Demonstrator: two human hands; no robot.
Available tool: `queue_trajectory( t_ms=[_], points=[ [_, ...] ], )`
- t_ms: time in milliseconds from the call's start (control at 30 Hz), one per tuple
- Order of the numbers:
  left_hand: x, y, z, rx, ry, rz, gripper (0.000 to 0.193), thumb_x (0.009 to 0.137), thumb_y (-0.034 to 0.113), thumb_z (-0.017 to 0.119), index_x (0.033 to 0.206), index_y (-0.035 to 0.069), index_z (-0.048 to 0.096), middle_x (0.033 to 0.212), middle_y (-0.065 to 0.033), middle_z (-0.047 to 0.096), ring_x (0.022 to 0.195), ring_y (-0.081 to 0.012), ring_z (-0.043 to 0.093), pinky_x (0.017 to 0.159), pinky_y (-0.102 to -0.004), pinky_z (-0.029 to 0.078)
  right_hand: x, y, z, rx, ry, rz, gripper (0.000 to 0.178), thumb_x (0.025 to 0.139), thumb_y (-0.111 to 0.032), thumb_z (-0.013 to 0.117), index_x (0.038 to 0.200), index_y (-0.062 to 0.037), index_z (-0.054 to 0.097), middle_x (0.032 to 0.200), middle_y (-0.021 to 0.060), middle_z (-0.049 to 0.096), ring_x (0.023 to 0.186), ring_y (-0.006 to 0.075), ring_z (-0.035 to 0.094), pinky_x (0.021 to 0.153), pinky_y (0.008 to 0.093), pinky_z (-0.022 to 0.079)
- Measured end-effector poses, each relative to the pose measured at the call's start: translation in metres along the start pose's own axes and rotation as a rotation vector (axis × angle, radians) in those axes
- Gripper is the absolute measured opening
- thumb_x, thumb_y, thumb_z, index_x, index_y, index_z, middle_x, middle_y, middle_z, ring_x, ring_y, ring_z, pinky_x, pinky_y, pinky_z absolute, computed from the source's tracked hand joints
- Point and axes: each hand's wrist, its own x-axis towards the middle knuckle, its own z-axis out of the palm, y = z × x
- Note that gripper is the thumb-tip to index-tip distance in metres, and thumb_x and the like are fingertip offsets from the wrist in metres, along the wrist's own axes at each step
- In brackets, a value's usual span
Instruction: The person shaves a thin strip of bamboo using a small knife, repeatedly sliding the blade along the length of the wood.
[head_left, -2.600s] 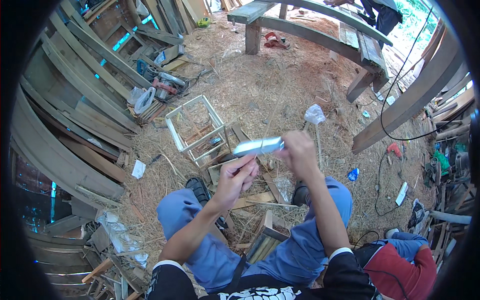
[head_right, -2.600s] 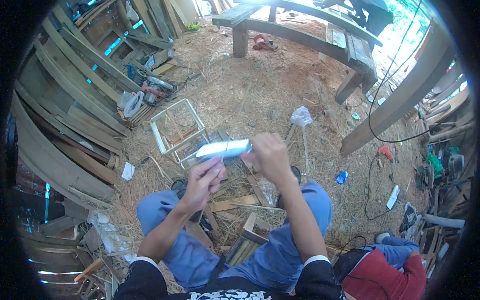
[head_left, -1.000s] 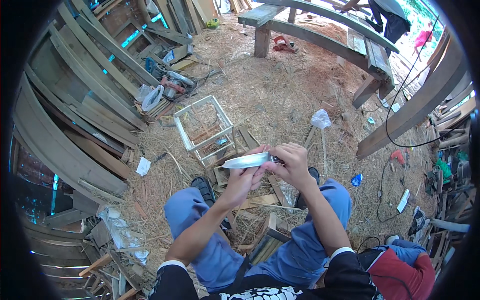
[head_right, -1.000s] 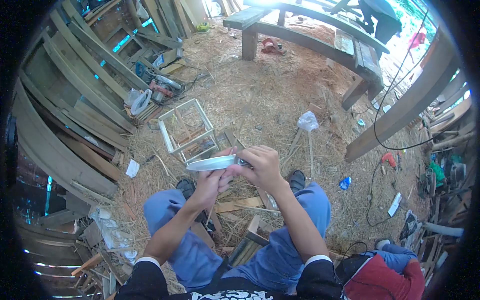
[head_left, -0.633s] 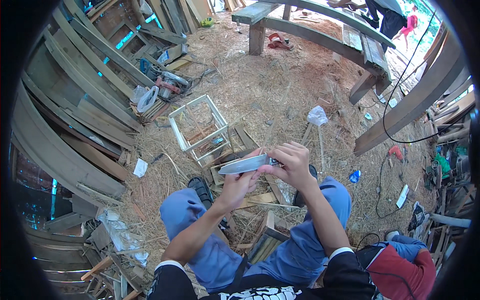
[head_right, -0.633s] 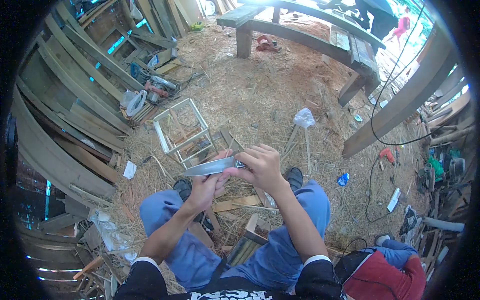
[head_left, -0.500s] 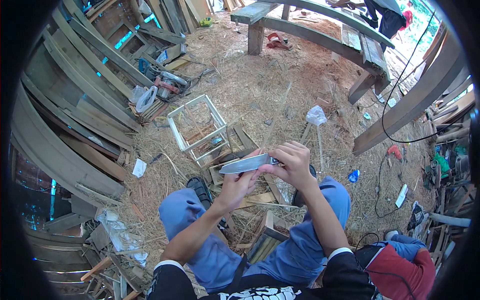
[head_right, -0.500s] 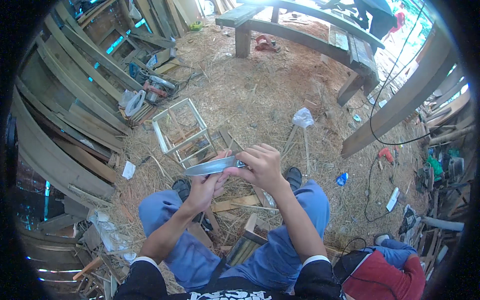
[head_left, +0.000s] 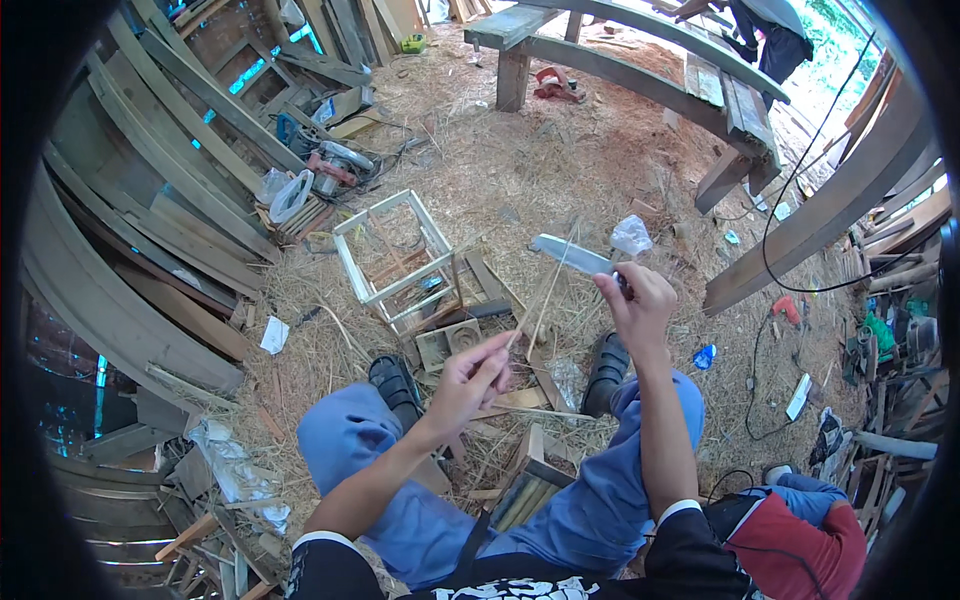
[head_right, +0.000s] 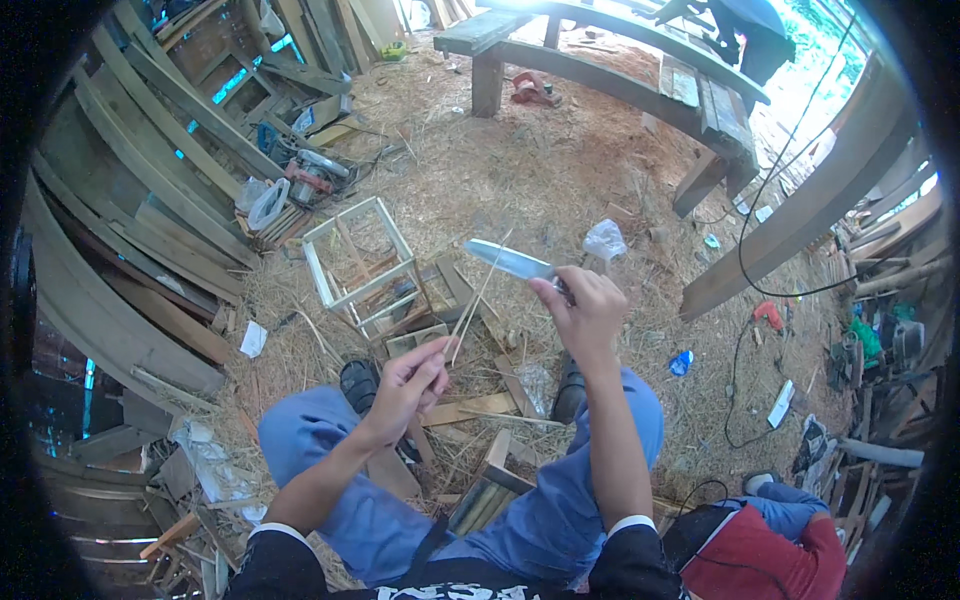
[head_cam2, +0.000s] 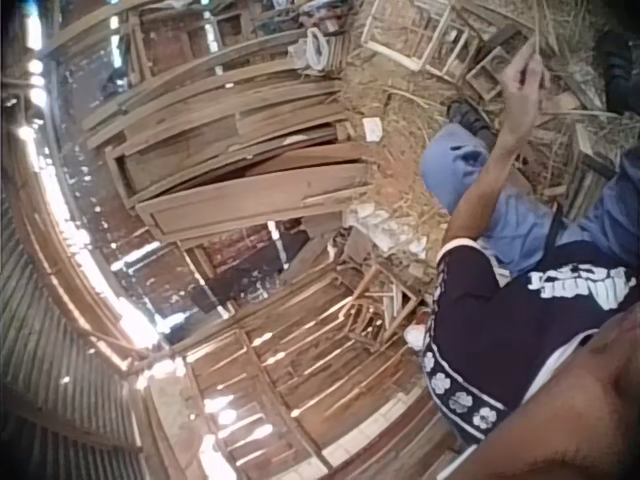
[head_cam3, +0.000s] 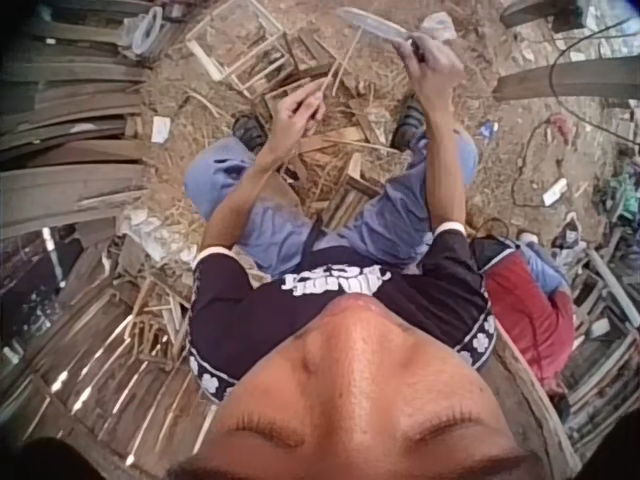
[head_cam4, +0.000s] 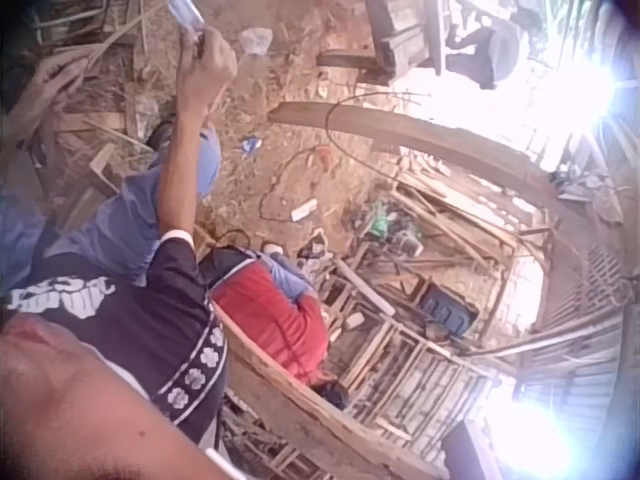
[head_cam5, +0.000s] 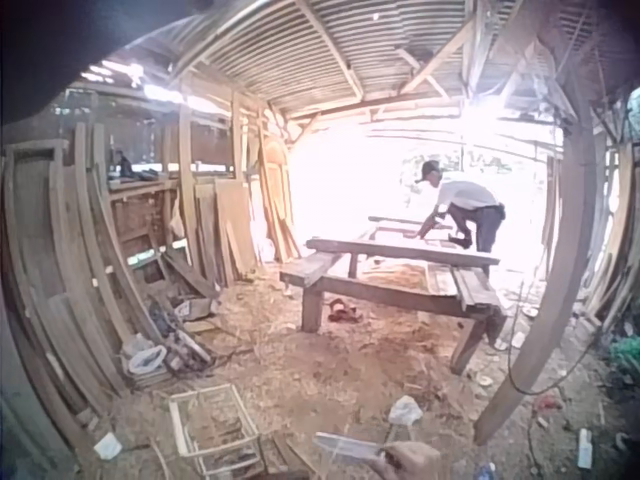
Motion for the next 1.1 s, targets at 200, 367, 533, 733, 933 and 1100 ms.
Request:
queue_trajectory(
  t_ms=[200, 367, 533, 733, 933, 1100],
  points=[
    [0.009, 0.002, -0.007, -0.018, 0.124, 0.117, 0.037, 0.105, 0.020, 0.053, 0.139, 0.006, 0.056, 0.074, 0.0013, 0.052, 0.048, 0.0002, 0.033, 0.042, -0.0186, 0.024, -0.009, -0.036, 0.035, 0.167, -0.101, -0.170, 0.033, 0.078, -0.039, 0.080, 0.075, -0.0075, 0.068, 0.060, 0.0060, 0.059, 0.054, 0.0232, 0.058, 0.053, 0.0364, 0.042],
    [0.014, 0.003, -0.009, 0.019, 0.106, 0.113, 0.038, 0.106, 0.020, 0.052, 0.142, 0.007, 0.053, 0.074, 0.0032, 0.049, 0.049, 0.0003, 0.032, 0.042, -0.0192, 0.023, -0.008, -0.048, 0.042, 0.315, -0.210, -0.272, 0.034, 0.079, -0.039, 0.079, 0.073, -0.0084, 0.068, 0.058, 0.0053, 0.059, 0.052, 0.0228, 0.058, 0.051, 0.0367, 0.042],
    [0.001, 0.011, -0.005, -0.062, 0.009, 0.023, 0.038, 0.105, 0.020, 0.053, 0.142, 0.008, 0.054, 0.073, 0.0054, 0.043, 0.054, -0.0002, 0.030, 0.043, -0.0185, 0.024, 0.020, -0.001, 0.022, 0.143, -0.040, 0.189, 0.030, 0.079, -0.036, 0.079, 0.074, -0.0079, 0.069, 0.059, 0.0064, 0.060, 0.053, 0.0232, 0.060, 0.053, 0.0360, 0.045],
    [0.006, -0.002, -0.013, 0.050, 0.057, 0.115, 0.039, 0.105, 0.020, 0.054, 0.141, 0.007, 0.054, 0.071, 0.0057, 0.042, 0.055, -0.0004, 0.030, 0.044, -0.0180, 0.023, -0.003, -0.035, 0.034, 0.162, -0.092, -0.263, 0.032, 0.077, -0.037, 0.080, 0.073, -0.0081, 0.067, 0.061, 0.0081, 0.061, 0.055, 0.0254, 0.061, 0.054, 0.0374, 0.046],
    [0.003, 0.003, -0.016, 0.067, 0.017, 0.100, 0.037, 0.105, 0.022, 0.054, 0.139, 0.007, 0.057, 0.071, 0.0057, 0.043, 0.056, -0.0007, 0.033, 0.044, -0.0177, 0.026, 0.011, -0.006, 0.014, 0.053, -0.051, 0.224, 0.035, 0.081, -0.040, 0.078, 0.070, -0.0089, 0.064, 0.058, 0.0051, 0.058, 0.052, 0.0233, 0.057, 0.052, 0.0361, 0.043],
    [0.004, -0.001, -0.015, 0.061, 0.040, 0.062, 0.039, 0.104, 0.022, 0.055, 0.139, 0.006, 0.056, 0.073, 0.0053, 0.045, 0.055, 0.0000, 0.032, 0.044, -0.0181, 0.024, -0.007, -0.040, 0.026, 0.081, -0.096, -0.300, 0.037, 0.082, -0.039, 0.077, 0.067, -0.0080, 0.062, 0.057, 0.0059, 0.057, 0.050, 0.0237, 0.055, 0.049, 0.0354, 0.040]
  ],
)
